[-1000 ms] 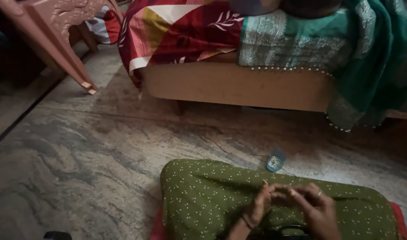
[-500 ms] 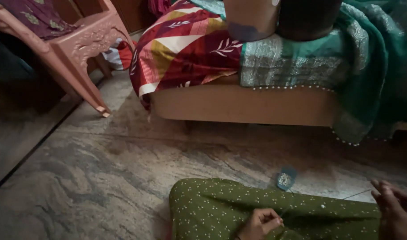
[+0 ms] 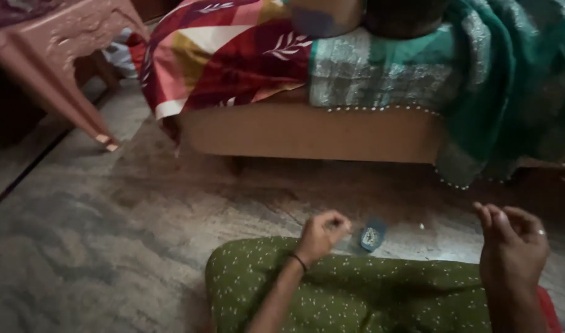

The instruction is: Threading decorative white beads onto the border of a green saree or fabric.

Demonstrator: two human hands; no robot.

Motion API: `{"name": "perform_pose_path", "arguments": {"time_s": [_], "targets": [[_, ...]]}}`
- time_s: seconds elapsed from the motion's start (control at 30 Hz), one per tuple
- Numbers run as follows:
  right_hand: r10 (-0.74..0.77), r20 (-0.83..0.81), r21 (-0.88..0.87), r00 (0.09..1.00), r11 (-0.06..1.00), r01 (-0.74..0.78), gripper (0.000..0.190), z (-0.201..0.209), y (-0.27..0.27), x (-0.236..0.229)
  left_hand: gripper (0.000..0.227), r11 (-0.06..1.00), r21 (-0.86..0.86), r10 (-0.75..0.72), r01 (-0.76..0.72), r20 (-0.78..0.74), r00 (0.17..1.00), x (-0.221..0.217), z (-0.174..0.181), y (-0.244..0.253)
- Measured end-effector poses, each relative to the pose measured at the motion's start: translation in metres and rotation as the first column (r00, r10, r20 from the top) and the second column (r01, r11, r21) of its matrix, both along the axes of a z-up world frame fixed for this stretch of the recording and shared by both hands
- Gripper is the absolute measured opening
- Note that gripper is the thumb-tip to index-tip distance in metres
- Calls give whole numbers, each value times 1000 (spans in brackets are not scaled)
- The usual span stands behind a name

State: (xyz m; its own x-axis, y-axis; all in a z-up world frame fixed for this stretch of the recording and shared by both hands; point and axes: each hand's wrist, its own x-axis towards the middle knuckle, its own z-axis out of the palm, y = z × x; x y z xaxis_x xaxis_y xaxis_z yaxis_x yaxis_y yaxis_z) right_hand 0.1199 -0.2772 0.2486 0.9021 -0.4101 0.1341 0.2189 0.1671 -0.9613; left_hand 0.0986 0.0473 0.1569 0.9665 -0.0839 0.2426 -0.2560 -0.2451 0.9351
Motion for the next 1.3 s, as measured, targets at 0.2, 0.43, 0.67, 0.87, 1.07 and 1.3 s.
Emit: {"name": "perform_pose_path", "arguments": {"time_s": [0.2, 0.43, 0.67, 0.87, 1.07, 1.3], "targets": [[52, 18, 131, 998, 990, -54, 18, 43, 43, 42, 12, 937, -286, 217, -200, 28, 976, 120, 7, 40], [238, -61, 163, 969, 961, -226, 12, 46, 117, 105, 20, 805, -440, 379, -397, -134, 916, 205, 84, 63], [375, -110, 46, 920, 927, -372, 17, 15, 193, 156, 20, 551, -745, 144, -376, -359, 922, 215, 112, 71], [561, -131, 297, 817, 809, -508, 13, -10, 245, 177, 26, 517, -821, -4, -241, -284, 959, 212, 105, 81], [565, -97, 356, 819, 788, -502, 10, -5, 274, 179, 7, 676, -688, 114, -263, -255, 960, 191, 124, 79], [551, -82, 327, 830, 802, -500, 9, 8, 284, 179, 7, 675, -707, 62, -212, -232, 971, 183, 131, 87]]}}
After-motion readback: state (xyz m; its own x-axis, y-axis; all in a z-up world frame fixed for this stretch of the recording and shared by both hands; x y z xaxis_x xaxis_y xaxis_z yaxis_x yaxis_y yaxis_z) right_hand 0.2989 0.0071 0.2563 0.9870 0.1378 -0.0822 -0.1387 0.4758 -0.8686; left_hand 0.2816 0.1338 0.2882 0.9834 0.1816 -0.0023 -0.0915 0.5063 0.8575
